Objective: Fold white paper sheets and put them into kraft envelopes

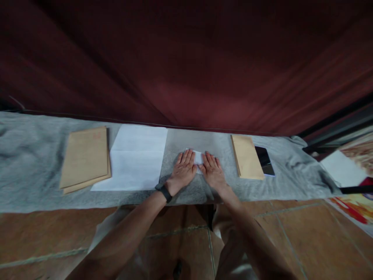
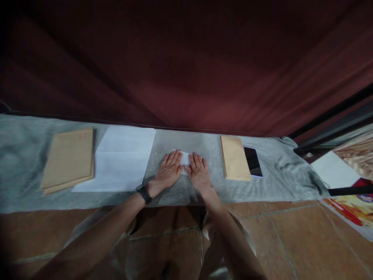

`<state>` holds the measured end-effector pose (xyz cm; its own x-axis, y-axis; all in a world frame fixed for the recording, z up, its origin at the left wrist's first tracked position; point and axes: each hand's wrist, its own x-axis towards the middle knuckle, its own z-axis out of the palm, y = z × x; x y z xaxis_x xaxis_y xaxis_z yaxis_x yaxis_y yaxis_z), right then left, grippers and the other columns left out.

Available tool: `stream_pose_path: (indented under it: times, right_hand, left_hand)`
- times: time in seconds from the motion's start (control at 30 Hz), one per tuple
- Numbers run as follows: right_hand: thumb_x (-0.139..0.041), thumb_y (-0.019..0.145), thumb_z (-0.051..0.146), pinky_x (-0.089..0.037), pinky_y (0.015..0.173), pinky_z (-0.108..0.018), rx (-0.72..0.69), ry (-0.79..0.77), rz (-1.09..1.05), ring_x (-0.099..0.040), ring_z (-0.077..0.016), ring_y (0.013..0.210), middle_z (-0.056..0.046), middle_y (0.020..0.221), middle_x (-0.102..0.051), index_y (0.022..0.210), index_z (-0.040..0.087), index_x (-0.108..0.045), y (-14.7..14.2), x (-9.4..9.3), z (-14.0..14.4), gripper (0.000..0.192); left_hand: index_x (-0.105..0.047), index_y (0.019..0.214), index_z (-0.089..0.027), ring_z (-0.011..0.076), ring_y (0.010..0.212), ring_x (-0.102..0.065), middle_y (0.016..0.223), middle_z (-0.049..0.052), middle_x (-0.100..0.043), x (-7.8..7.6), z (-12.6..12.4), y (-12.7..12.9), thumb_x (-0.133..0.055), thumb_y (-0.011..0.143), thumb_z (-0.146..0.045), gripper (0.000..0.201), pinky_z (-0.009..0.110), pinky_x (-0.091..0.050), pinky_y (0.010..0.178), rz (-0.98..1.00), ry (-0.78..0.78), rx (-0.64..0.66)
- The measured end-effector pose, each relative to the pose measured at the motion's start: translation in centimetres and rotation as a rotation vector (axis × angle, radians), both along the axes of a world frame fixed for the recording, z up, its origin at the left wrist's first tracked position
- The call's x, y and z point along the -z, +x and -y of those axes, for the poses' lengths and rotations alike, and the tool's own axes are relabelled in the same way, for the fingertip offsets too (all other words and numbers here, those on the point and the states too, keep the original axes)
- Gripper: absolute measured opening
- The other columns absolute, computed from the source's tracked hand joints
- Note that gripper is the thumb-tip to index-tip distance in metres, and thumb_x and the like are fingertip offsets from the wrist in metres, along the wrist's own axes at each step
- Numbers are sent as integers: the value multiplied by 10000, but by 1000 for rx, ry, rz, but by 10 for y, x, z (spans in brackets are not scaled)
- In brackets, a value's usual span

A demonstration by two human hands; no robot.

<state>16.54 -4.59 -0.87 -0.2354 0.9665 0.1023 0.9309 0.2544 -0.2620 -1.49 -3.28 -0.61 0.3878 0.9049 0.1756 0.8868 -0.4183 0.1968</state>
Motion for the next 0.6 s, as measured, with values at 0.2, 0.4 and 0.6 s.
stream_pose_path:
  times: [0.2, 0.4, 0.6]
  right_hand:
    - [-308, 1079, 469, -189, 1249, -524, 93, 25, 12, -284, -304, 1540, -146, 1666, -316, 1606, 147, -329, 9, 2, 2, 618]
    - [-439, 1043, 459, -266, 1208, -527, 204, 91, 4, -362, -349, 1479, -203, 1605, -413, 1540, 94, -426, 24, -2, 3, 617]
    - [-543, 976, 303, -491, 974, -385, 341, -37, -165, -641, -280, 1121, -149, 1236, -686, 1280, 191, -658, 29, -22, -5, 344]
  left_hand:
    - [-337, 1573, -24, 284, 1560, -252, 1651, 189, -315, -2, -4, 0, -278, 1047, -427, 665, 473, -190, 1281, -11, -2, -106]
    - [-322, 1580, -30, 305, 1554, -269, 1636, 215, -340, 0, -4, -4, -291, 1039, -519, 730, 501, -209, 1268, -19, 34, -137]
    - [-329, 1579, -44, 311, 1545, -291, 1633, 216, -352, 2, -4, -4, -290, 1034, -530, 731, 509, -200, 1267, -18, 51, -150]
